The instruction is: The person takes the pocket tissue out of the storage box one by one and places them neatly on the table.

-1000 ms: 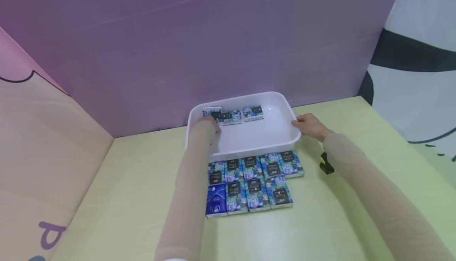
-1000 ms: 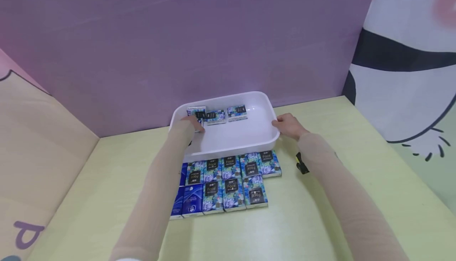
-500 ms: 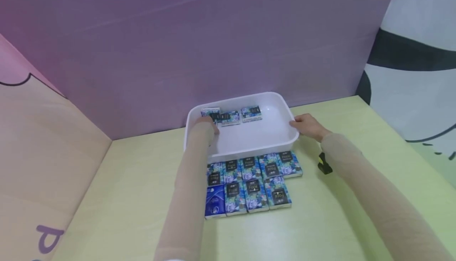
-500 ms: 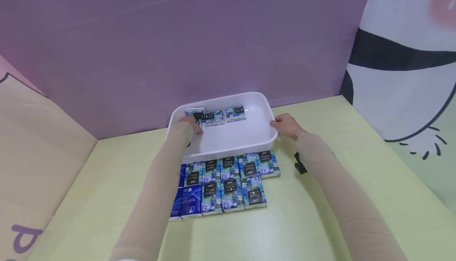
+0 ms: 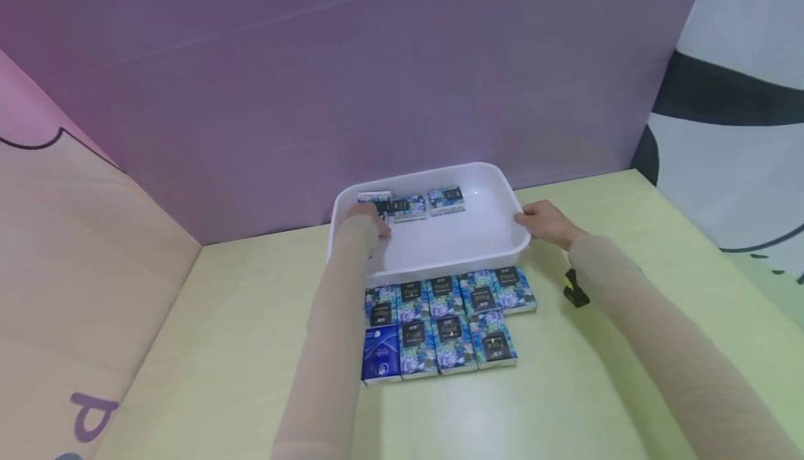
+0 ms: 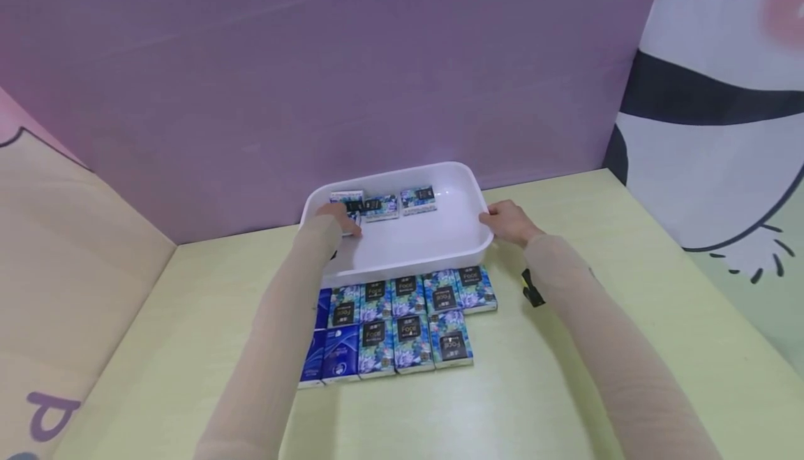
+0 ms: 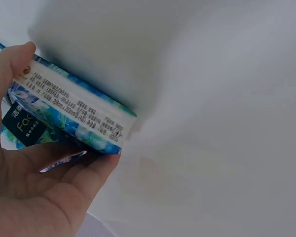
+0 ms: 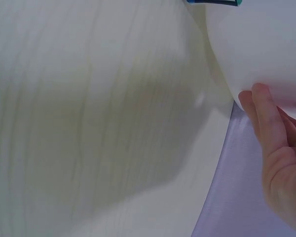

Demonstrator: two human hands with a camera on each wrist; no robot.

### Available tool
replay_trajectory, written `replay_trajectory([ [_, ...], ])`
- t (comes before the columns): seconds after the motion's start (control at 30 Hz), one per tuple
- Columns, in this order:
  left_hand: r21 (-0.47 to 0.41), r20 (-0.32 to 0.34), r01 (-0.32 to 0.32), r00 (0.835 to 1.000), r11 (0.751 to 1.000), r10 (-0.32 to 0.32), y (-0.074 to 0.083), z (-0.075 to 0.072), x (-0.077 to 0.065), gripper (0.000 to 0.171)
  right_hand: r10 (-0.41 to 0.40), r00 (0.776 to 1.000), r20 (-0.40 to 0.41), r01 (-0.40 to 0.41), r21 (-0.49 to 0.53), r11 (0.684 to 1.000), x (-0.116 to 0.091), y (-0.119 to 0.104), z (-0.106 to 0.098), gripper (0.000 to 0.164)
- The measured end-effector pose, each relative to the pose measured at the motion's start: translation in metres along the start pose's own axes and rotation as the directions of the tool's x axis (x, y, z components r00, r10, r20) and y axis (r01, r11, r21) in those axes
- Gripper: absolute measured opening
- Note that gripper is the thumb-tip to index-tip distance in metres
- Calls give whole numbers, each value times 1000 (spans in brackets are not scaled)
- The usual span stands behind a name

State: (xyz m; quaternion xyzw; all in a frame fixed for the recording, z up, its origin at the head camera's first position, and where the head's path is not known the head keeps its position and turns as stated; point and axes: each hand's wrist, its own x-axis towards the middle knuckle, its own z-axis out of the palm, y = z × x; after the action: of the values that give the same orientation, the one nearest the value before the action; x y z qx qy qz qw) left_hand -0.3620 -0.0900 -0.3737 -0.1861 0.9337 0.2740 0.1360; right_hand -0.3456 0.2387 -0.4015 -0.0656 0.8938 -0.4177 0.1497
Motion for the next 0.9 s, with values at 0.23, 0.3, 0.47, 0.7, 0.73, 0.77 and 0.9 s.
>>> replay_trajectory([
  [0.23, 77, 18, 15, 1000, 997, -16, -4, 8, 26, 41, 10, 1000, 8, -10, 5, 1000, 0, -1, 2, 44],
  [0.3, 121, 22, -7, 1000, 993, 4, -1, 5, 20, 43, 11, 1000, 10, -11, 6, 1000, -1, -1, 2, 44],
  [0.47, 202, 5, -62, 998, 978, 62, 0, -1, 15, 43, 9, 1000, 13, -9, 9, 1000, -2, -2, 2, 44],
  [0.7, 226, 1, -133, 991, 965, 137, -3, -11, 12, 46, -6, 1000, 10, 6, 0, 1000, -3, -3, 1, 44],
  [0.73, 235, 5, -142, 989, 962, 145, -3, -14, 10, 47, -8, 1000, 11, 8, -3, 1000, -3, -3, 1, 44],
  [0.77, 225, 8, -144, 989, 964, 146, -2, -16, 9, 47, -7, 1000, 12, 7, -5, 1000, -3, -3, 1, 45],
  [0.9, 206, 3, -152, 988, 967, 154, 3, -26, 1, 46, -3, 1000, 8, 3, -11, 1000, -2, -3, -1, 45],
])
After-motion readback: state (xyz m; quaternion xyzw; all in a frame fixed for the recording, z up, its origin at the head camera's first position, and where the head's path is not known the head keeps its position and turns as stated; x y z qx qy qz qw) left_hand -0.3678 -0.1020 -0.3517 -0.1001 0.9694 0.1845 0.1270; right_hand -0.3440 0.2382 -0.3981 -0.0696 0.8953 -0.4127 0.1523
